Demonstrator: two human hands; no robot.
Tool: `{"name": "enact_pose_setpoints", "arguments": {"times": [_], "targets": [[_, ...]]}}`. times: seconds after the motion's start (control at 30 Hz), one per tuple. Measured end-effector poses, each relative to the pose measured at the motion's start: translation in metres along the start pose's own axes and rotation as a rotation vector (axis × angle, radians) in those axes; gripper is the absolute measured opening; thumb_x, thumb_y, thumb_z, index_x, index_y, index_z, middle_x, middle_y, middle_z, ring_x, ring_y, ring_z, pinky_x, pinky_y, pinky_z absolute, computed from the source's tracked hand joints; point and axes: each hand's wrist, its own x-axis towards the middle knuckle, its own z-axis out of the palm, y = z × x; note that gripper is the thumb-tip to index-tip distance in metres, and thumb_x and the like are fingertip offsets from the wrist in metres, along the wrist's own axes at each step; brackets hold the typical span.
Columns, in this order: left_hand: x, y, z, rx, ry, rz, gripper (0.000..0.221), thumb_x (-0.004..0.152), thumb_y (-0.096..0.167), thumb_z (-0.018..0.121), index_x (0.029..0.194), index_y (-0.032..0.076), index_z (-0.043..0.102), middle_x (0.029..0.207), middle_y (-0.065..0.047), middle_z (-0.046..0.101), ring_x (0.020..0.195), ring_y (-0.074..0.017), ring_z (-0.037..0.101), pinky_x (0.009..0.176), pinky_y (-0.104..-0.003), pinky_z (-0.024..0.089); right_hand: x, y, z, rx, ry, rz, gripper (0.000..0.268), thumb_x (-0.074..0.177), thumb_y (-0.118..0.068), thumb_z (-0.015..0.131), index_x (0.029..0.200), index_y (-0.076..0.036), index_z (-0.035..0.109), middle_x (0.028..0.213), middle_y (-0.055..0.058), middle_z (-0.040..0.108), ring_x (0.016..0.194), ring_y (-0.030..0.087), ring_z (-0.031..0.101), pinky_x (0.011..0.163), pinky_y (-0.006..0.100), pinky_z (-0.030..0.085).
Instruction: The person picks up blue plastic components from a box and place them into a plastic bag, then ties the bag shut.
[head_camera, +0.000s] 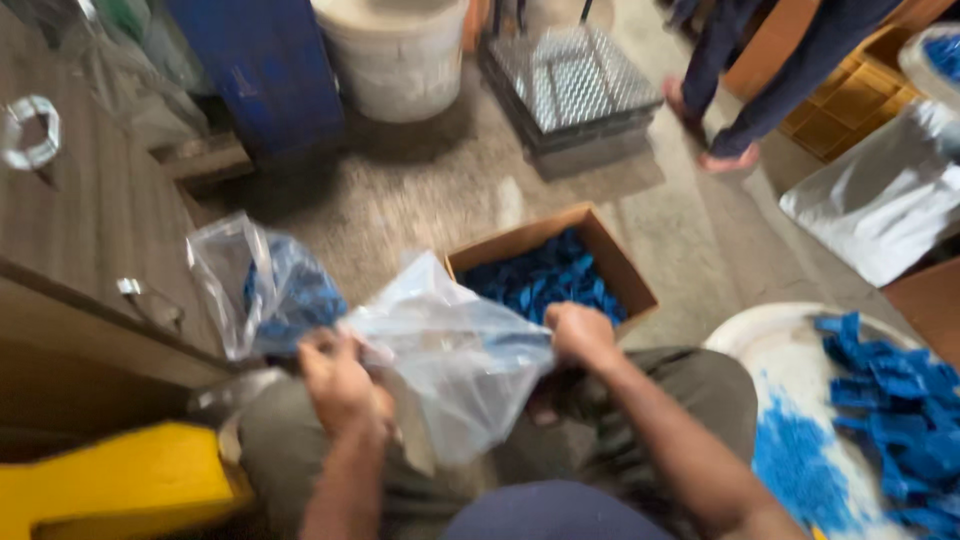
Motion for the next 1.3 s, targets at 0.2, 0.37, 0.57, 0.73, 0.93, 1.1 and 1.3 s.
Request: {"name": "enact_pose_setpoints", "arguments": {"times": [0.2,0.37,0.57,0.73,0.93,1.1,1.3], "targets": [[0.019,0.007,-0.018,0.342,-0.352,0.179,0.016,0.105,0.016,0.068,0.113,0.003,0.065,0.086,0.003,0.063,0.072,-0.0068,0.054,0.064,-0.024,0.047,-0.041,0.001,0.022,0.218,0.314,-0.29,0.01,0.087,-0.014,0.071,0.097,-0.015,0.071,0.092,0.01,0.071,0.088,0.034,0.07,0.074,0.045,0.056],[0.021,-0.014,-0.006,0.726,-0.461,0.037,0.037,0.105,0.031,0.063,0.083,0.001,0.068,0.065,0.003,0.052,0.061,-0.0079,0.041,0.054,-0.03,0.035,-0.045,-0.033,-0.008,0.452,0.394,-0.308,0.014,0.091,-0.01,0.075,0.104,-0.01,0.069,0.097,0.01,0.069,0.086,0.029,0.07,0.073,0.041,0.056],[0.012,-0.01,0.002,1.247,-0.582,0.182,0.057,0.106,0.046,0.054,0.078,-0.002,0.062,0.063,-0.021,0.051,0.057,-0.027,0.046,0.059,-0.044,0.042,-0.069,-0.095,0.016,0.461,0.109,-0.881,0.032,0.085,-0.011,0.075,0.117,-0.013,0.07,0.107,0.01,0.072,0.098,0.032,0.07,0.084,0.043,0.056],[0.023,-0.011,-0.035,1.56,-1.265,-0.275,0.039,0.094,0.041,0.063,0.089,0.004,0.074,0.063,-0.016,0.063,0.058,-0.0224,0.057,0.062,-0.04,0.05,-0.02,-0.073,0.084,0.326,0.354,-0.535,0.054,0.083,-0.024,0.074,0.133,-0.007,0.063,0.123,0.018,0.069,0.113,0.039,0.065,0.099,0.049,0.051],[0.076,0.003,-0.058,1.237,-1.068,-0.477,0.033,0.09,0.035,0.064,0.095,0.005,0.079,0.067,0.002,0.065,0.06,-0.0095,0.055,0.053,-0.031,0.046,0.014,-0.05,0.106,0.142,-0.13,-0.64,0.052,0.075,-0.043,0.077,0.117,-0.013,0.07,0.119,0.018,0.07,0.112,0.038,0.065,0.096,0.05,0.051],[0.141,0.0,-0.02,1.269,-0.426,-0.189,0.04,0.107,0.039,0.066,0.093,0.002,0.073,0.074,-0.001,0.058,0.061,-0.0105,0.045,0.053,-0.031,0.034,-0.013,-0.078,0.103,0.415,-0.609,-0.754,0.048,0.091,-0.046,0.068,0.125,-0.012,0.069,0.125,0.016,0.07,0.11,0.038,0.065,0.092,0.048,0.051],[0.162,-0.024,-0.003,1.882,-0.566,0.406,0.026,0.1,0.027,0.07,0.1,0.003,0.078,0.092,-0.028,0.071,0.083,-0.0467,0.066,0.071,-0.054,0.052,0.014,-0.047,0.085,0.808,-0.401,-0.65,0.03,0.098,-0.027,0.07,0.121,-0.009,0.07,0.116,0.011,0.074,0.108,0.027,0.072,0.093,0.038,0.057]]}}
